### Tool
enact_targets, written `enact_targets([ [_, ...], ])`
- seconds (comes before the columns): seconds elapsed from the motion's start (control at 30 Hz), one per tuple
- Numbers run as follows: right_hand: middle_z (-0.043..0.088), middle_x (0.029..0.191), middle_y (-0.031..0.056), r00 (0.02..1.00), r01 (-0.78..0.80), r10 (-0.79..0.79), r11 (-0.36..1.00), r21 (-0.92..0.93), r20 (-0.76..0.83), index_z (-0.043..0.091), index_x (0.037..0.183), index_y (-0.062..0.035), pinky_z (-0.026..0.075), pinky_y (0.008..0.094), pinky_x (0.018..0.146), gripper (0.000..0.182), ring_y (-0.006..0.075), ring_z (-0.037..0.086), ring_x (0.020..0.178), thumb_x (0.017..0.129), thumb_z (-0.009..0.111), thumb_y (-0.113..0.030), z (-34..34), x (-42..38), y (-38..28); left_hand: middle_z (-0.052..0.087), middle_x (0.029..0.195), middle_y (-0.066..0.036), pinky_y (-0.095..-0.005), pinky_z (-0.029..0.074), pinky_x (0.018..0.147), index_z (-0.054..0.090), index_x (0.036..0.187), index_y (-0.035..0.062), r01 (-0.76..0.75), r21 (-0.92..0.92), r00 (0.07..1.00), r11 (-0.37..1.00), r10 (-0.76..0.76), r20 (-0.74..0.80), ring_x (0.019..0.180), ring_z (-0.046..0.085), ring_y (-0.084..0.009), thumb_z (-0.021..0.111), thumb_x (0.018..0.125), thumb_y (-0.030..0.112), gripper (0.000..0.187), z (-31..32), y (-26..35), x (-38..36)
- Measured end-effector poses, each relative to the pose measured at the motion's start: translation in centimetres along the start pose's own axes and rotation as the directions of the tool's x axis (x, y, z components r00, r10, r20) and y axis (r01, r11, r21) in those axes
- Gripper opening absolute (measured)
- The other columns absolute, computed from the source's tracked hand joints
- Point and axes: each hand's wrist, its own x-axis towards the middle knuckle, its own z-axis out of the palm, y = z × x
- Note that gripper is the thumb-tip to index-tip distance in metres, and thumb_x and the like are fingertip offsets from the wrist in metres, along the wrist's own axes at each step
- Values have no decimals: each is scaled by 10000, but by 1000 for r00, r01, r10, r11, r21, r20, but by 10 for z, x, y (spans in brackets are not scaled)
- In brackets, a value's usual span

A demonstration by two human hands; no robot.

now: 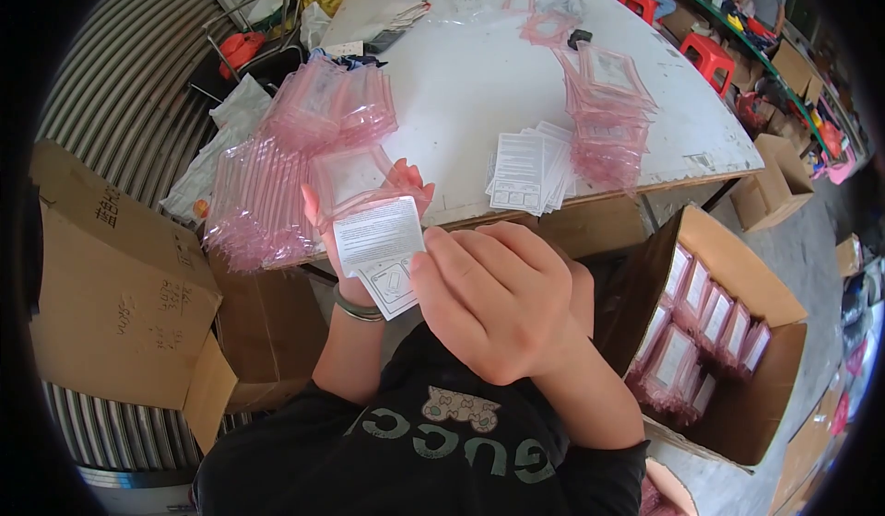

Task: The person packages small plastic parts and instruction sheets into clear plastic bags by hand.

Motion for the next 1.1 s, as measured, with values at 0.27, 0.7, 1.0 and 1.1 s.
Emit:
enact_targets([
  [0.27, 692, 893, 155, 999, -24, 22, 998, 61, 24, 659, 908, 17, 554, 316, 599, 261, 244, 682, 703, 674, 696, -92, -9, 1, 5, 503, 1282, -178, -532, 334, 1140, 458, 1329, -45, 33, -67, 999, 997, -34, -21, 1258, 457, -327, 488, 819, 826, 1010, 3, 7, 1],
  [0.7, 600, 1352, 144, 866, -240, 224, 971, -22, 447, 715, 969, -55, 398, 506, 1003, 223, 289, 547, 1254, 752, 682, -99, 7, 12, -7, 518, 1399, -180, -479, 409, 1100, 347, 1479, -22, -67, 87, 980, 994, 49, 193, 1300, 507, -333, 379, 924, 749, 951, -10, -8, -6],
  [1.0, 676, 1140, 219, 945, 47, 10, 985, -166, 326, 718, 866, 72, 445, 572, 940, 232, 352, 597, 1079, 777, 662, -134, 39, -3, -3, 375, 1538, -183, -505, 372, 1136, 239, 1546, 11, -65, 160, 991, 985, 44, 127, 1361, 450, -346, 433, 891, 736, 996, -24, -26, -11],
  [1.1, 685, 1115, 232, 951, 69, -2, 976, -206, 309, 726, 862, 83, 443, 593, 953, 272, 362, 604, 1055, 739, 663, -152, 47, -5, -2, 373, 1539, -186, -491, 379, 1137, 268, 1538, 13, -52, 151, 977, 987, 19, 212, 1366, 445, -332, 472, 904, 679, 942, -27, -21, -11],
])
